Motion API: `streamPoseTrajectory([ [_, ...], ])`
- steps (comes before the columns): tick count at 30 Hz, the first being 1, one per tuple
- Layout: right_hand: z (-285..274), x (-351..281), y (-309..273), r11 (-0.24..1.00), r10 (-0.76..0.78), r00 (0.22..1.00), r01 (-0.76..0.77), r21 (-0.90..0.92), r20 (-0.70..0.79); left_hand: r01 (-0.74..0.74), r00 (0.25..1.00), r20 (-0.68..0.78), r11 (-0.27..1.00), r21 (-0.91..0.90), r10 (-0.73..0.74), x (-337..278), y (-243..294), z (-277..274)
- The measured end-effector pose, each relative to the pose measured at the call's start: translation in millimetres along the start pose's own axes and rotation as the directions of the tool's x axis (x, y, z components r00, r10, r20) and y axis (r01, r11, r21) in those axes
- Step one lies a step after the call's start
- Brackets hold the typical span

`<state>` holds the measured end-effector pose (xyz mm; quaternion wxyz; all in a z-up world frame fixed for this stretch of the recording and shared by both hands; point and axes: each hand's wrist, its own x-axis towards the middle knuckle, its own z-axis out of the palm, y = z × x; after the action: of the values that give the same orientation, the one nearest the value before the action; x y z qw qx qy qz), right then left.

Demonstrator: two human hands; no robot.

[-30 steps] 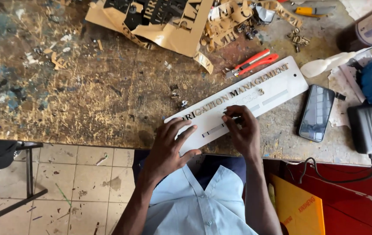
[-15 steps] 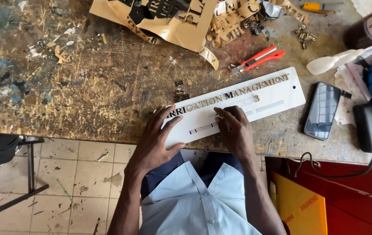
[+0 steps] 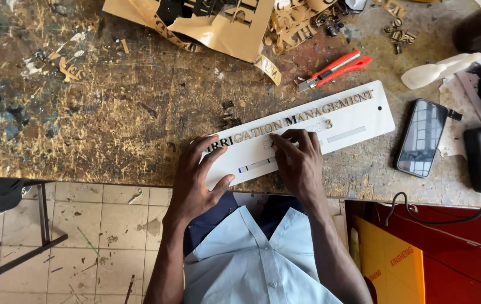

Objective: The person is gluing individual gold-colored letters onto a white sign board to spell out 'IRRIGATION MANAGEMENT SERVICES'.

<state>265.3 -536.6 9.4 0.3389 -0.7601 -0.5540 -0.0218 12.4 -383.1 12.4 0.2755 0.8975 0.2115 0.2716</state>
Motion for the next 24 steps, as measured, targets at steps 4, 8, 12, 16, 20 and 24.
streamPoseTrajectory([
  [4, 5.3, -2.2, -0.4, 0.999, -0.045, 0.999, 0.045, -0.005, 0.011, 0.010, 1.000, -0.008, 1.000, -0.023, -0.011, 2.5, 2.5, -0.7],
  [8, 5.0, -4.6, -9.3, 0.997, -0.018, 0.999, 0.021, 0.078, -0.034, 0.003, 0.999, -0.051, 1.000, -0.004, -0.003, 5.5, 10.1, 4.2],
  [12, 3.9, -0.9, -14.7, 0.997, -0.032, 0.998, 0.036, 0.068, -0.058, -0.041, 0.993, -0.113, 0.999, 0.011, 0.042, 15.1, 26.5, 26.1],
  [16, 1.6, 2.4, -18.4, 0.997, -0.018, 0.999, 0.021, 0.078, -0.048, -0.068, 0.985, -0.156, 0.997, 0.043, 0.074, 35.0, 38.5, 52.4],
  [20, 3.8, 0.9, -13.9, 0.997, 0.007, 1.000, -0.005, 0.077, -0.030, -0.041, 0.991, -0.123, 0.997, 0.065, 0.049, 48.2, 43.3, 69.3],
  [24, 3.0, 0.1, -12.7, 0.993, 0.028, 0.999, -0.025, 0.115, -0.027, -0.023, 0.994, -0.107, 0.998, 0.066, 0.031, 49.9, 40.7, 76.4],
])
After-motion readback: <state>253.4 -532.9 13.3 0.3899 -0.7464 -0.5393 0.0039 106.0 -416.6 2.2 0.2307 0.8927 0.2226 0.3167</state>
